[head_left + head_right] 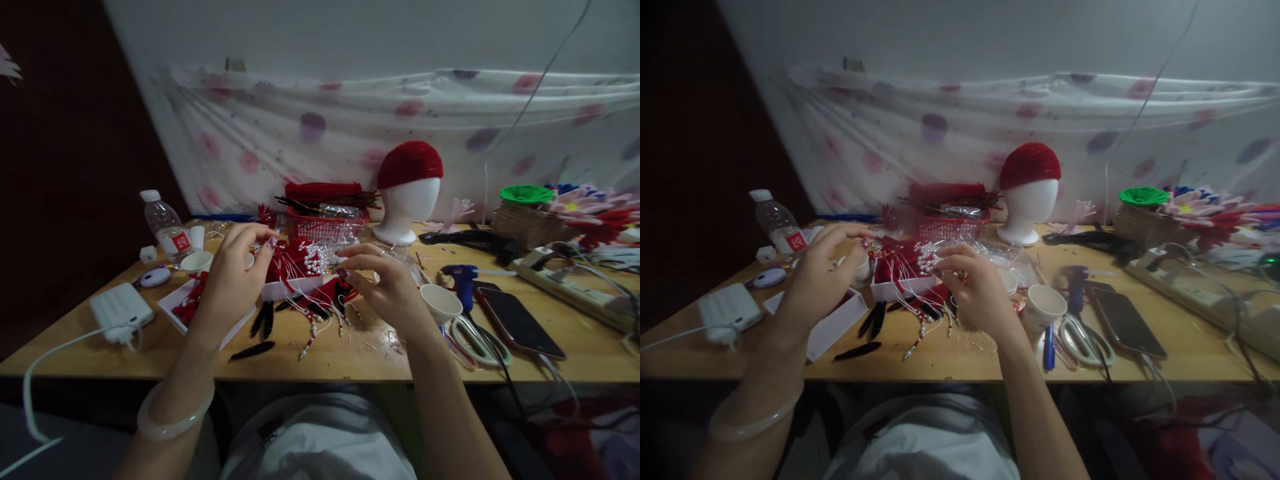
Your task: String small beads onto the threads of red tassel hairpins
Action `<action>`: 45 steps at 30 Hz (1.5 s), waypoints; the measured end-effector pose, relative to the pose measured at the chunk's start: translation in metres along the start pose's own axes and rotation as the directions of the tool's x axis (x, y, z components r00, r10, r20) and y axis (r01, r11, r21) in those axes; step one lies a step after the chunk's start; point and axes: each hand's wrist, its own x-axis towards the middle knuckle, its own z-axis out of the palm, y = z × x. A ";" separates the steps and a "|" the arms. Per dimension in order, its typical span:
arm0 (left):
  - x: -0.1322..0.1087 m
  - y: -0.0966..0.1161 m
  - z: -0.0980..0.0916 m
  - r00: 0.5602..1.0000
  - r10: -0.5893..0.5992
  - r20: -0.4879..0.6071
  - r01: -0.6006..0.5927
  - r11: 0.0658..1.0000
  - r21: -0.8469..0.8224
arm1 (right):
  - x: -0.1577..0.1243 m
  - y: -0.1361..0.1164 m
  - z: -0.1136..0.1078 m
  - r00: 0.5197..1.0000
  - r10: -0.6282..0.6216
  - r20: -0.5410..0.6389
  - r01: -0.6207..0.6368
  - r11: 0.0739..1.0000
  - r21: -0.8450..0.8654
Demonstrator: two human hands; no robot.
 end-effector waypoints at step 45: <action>-0.042 0.010 0.072 0.851 -0.234 0.470 0.461 0.762 -0.454 | -0.033 0.103 -0.121 0.639 0.737 -0.222 -0.685 0.413 -0.599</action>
